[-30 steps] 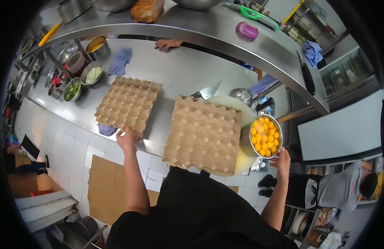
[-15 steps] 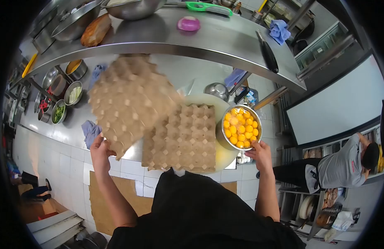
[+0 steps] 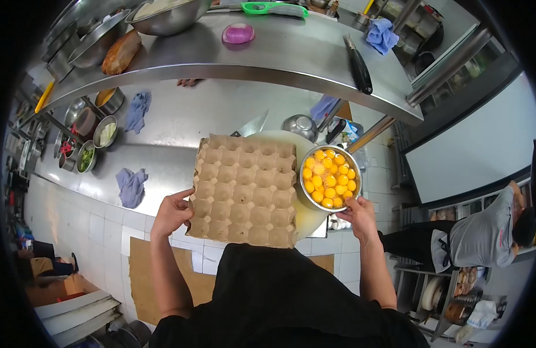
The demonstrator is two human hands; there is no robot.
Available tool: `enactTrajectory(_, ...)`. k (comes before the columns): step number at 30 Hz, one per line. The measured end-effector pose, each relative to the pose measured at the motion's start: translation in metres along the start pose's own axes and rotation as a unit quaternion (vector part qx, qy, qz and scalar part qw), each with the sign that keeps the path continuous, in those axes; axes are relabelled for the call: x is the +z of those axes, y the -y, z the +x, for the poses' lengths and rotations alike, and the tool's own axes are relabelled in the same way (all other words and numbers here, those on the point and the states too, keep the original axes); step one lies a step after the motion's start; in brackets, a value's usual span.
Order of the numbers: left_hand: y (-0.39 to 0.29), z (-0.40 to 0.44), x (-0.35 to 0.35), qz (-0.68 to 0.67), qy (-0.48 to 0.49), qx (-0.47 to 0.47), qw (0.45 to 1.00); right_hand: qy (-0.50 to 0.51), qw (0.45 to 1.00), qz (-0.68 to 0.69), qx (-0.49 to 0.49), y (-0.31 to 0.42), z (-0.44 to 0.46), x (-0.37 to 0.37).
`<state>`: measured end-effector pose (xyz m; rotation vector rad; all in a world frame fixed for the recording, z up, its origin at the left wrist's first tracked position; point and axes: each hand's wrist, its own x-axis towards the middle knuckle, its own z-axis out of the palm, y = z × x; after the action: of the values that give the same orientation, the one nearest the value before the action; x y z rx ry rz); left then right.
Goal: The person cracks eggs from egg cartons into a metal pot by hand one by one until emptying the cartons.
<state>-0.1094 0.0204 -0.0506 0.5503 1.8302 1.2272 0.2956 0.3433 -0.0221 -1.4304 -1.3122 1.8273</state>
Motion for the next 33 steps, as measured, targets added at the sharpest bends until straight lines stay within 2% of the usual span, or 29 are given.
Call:
enactTrajectory(2, 0.012, 0.003, 0.002, 0.016, -0.013, 0.007, 1.000, -0.003, 1.000, -0.009, 0.003, 0.000, 0.001, 0.000)
enactTrajectory(4, 0.019, 0.006, 0.008, 0.126, -0.076, 0.050, 0.988, -0.004, 1.000, -0.017, 0.007, -0.001, 0.003, -0.001)
enactTrajectory(5, 0.023, 0.007, 0.011, 0.127, -0.077, 0.050, 0.988, -0.007, 1.000, -0.024, 0.009, -0.001, 0.004, -0.002)
enactTrajectory(7, 0.016, 0.006, 0.025, 0.297, -0.219, 0.123, 0.921, -0.016, 1.000, -0.001, 0.005, 0.000, 0.005, 0.004)
enactTrajectory(8, 0.018, 0.008, 0.028, 0.297, -0.219, 0.126, 0.921, -0.024, 0.999, 0.022, 0.001, 0.001, 0.005, 0.005)
enactTrajectory(10, 0.030, 0.015, 0.036, 0.076, -0.198, 0.051, 0.976, -0.024, 1.000, 0.018, -0.002, 0.003, 0.008, 0.004)
enactTrajectory(11, 0.035, 0.018, 0.034, 0.008, -0.146, 0.015, 0.989, -0.024, 1.000, 0.014, -0.003, 0.005, 0.010, 0.003)
enactTrajectory(14, 0.035, 0.012, 0.040, -0.049, -0.111, 0.012, 0.993, -0.016, 1.000, 0.015, -0.010, 0.003, 0.017, -0.002)
enactTrajectory(20, 0.025, -0.004, 0.047, -0.036, -0.129, 0.004, 0.991, 0.008, 1.000, -0.007, -0.023, 0.007, 0.015, -0.012)
enactTrajectory(28, 0.020, -0.011, 0.062, -0.031, -0.138, 0.010, 0.990, -0.012, 0.999, -0.033, -0.027, 0.020, -0.020, -0.049)
enactTrajectory(31, 0.016, -0.018, 0.079, 0.068, -0.173, 0.000, 0.983, -0.019, 0.997, -0.058, -0.046, 0.032, -0.036, -0.066)
enactTrajectory(33, 0.006, -0.029, 0.096, 0.083, -0.172, -0.014, 0.981, -0.018, 0.997, -0.058, -0.057, 0.049, -0.052, -0.069)
